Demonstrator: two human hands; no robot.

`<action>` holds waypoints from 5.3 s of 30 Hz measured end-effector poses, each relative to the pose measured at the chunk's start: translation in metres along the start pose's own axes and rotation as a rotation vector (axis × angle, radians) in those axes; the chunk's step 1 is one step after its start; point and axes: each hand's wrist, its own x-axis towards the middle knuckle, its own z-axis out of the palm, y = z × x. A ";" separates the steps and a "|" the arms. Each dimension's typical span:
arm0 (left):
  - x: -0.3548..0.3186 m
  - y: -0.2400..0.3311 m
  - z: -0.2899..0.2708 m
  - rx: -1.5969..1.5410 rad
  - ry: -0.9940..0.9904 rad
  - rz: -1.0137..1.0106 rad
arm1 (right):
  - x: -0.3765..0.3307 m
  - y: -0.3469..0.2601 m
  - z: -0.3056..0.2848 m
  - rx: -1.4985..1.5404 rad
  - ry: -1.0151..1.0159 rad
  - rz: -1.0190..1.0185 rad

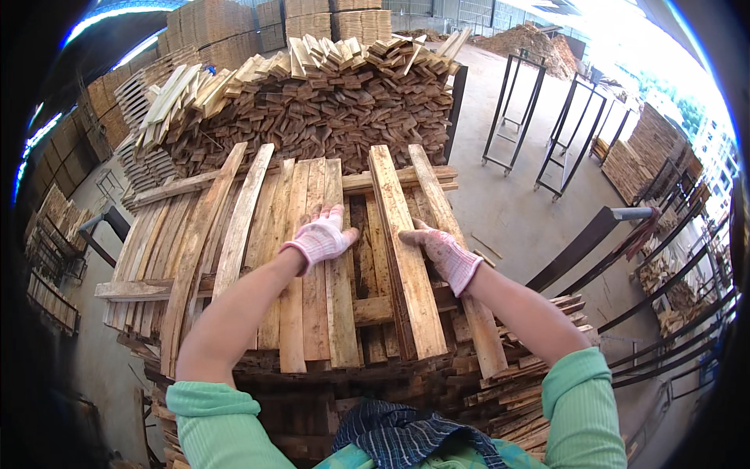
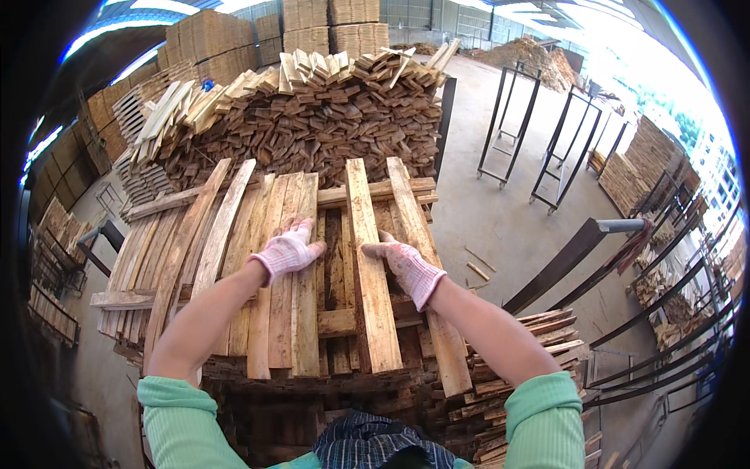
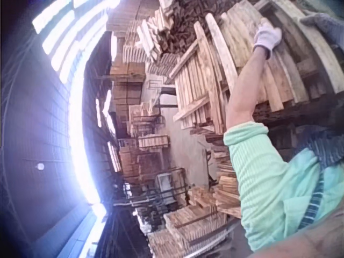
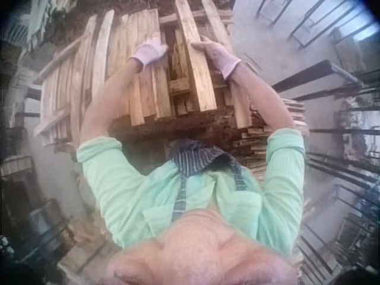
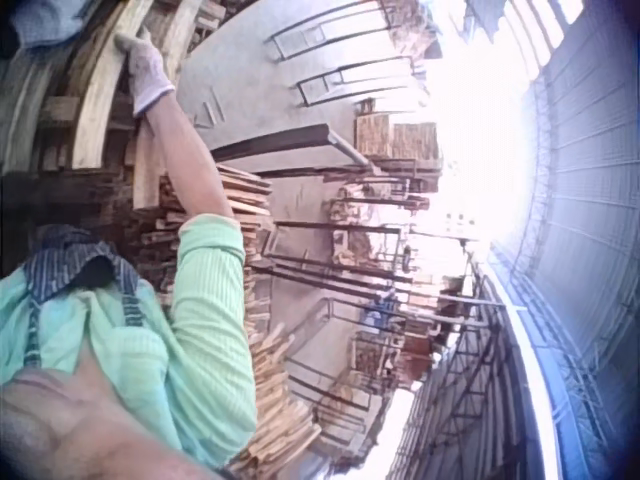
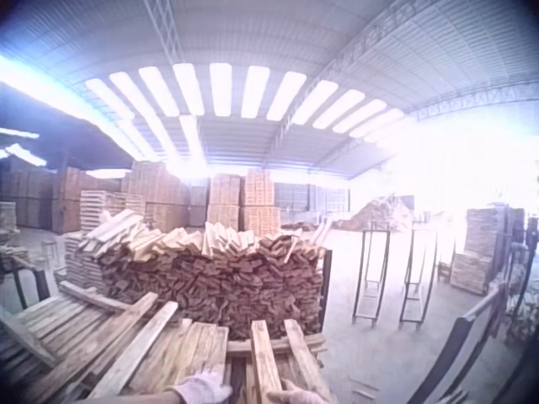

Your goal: The person picks up wooden planks from one stack and places them onto another stack by hand in an industrial setting.

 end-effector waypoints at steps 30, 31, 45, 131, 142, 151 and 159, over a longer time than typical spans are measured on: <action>-0.009 -0.025 0.013 -0.026 0.095 0.236 | 0.035 0.009 0.046 -1.333 0.319 -0.175; -0.014 -0.026 0.011 -0.085 0.100 0.224 | 0.044 0.013 0.042 -1.251 0.315 -0.213; -0.036 0.004 0.005 0.180 0.039 0.124 | 0.018 -0.030 0.013 -1.638 0.467 -0.250; -0.326 0.491 0.790 -0.355 -1.417 0.087 | -0.540 0.673 -0.335 0.253 1.710 0.538; -0.277 0.489 0.797 -0.310 -1.541 -0.016 | -0.503 0.689 -0.352 0.251 1.717 0.562; -0.333 0.449 0.637 -0.568 -1.548 0.262 | -0.549 0.590 -0.250 0.939 1.398 -0.052; -0.417 0.411 0.547 -0.746 -1.445 0.186 | -0.589 0.520 -0.163 1.128 1.361 -0.039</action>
